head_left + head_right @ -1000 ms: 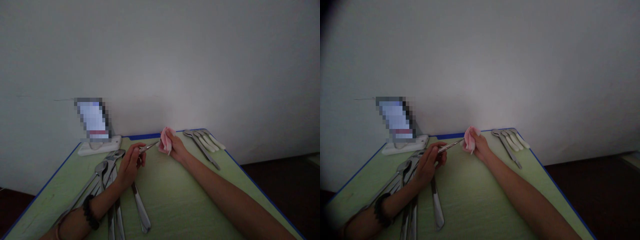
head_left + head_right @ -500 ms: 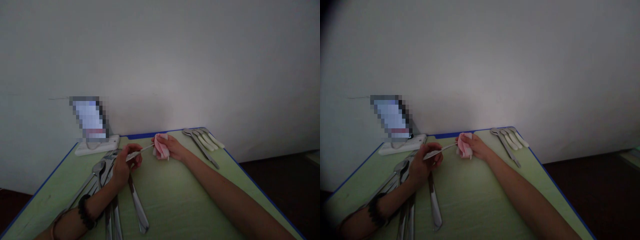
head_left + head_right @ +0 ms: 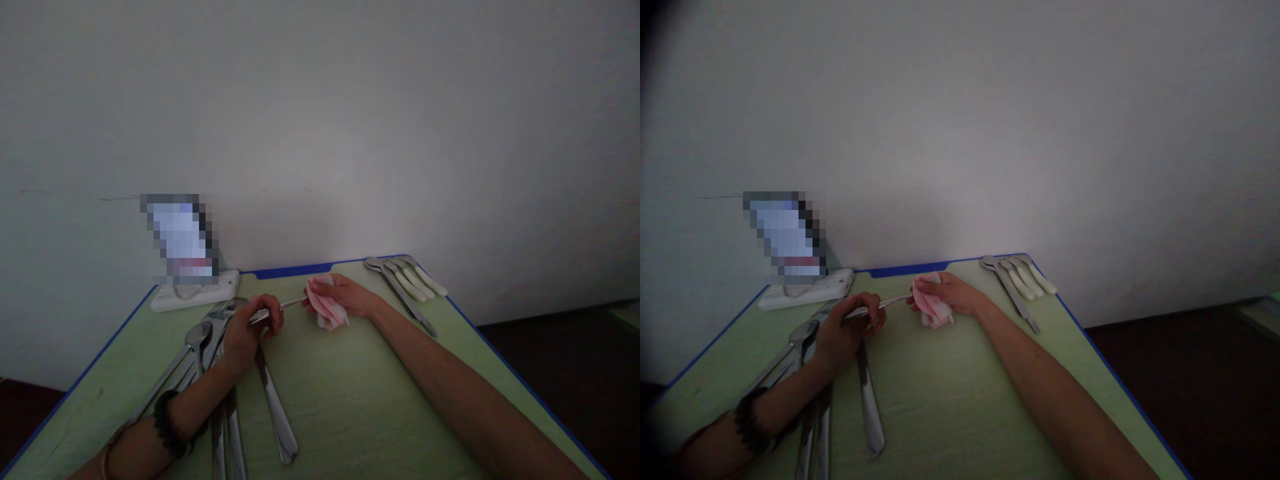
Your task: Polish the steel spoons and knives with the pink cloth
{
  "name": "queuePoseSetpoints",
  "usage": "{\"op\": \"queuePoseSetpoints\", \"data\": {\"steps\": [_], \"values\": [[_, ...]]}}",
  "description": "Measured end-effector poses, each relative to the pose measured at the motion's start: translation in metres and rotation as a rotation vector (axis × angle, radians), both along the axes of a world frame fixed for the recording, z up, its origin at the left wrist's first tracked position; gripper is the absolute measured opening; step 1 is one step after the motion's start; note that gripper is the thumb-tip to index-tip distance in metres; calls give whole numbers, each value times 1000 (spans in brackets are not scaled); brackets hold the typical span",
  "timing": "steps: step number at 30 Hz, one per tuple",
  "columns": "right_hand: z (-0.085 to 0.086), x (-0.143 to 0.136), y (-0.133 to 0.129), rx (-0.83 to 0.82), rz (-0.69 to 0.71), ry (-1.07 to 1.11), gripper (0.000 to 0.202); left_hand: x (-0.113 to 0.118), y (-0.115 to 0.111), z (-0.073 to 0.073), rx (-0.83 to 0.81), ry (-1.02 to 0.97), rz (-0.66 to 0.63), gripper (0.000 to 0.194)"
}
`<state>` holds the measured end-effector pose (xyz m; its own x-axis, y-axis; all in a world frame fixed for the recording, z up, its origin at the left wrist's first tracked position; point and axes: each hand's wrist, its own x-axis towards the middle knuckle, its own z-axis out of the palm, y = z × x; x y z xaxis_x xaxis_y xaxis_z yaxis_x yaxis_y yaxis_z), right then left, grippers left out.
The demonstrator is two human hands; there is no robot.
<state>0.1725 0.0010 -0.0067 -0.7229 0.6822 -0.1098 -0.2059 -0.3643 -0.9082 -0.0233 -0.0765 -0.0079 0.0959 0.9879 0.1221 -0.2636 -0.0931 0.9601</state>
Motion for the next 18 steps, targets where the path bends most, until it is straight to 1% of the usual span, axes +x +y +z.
{"op": "queuePoseSetpoints", "data": {"steps": [2,5,7,9,11,13,16,18], "values": [[2,1,0,-2,19,-32,32,0,0,1,-14,-15,-23,37],[1,1,0,-12,8,-46,34,-1,1,2,-54,-40,-75,36],[-1,-1,0,-6,-35,-35,34,-1,3,1,-79,-17,-94,37],[-3,-4,0,1,-113,-10,35,-1,3,0,-86,53,-85,38],[-5,-7,1,10,-232,25,35,1,1,-1,-26,205,-81,39],[-6,-10,1,6,-369,57,34,4,-4,0,116,456,-134,33],[-6,-13,3,-20,-511,80,34,9,-11,3,402,870,-323,17],[-6,-13,4,-47,-556,83,36,12,-13,6,536,1044,-420,13]]}}
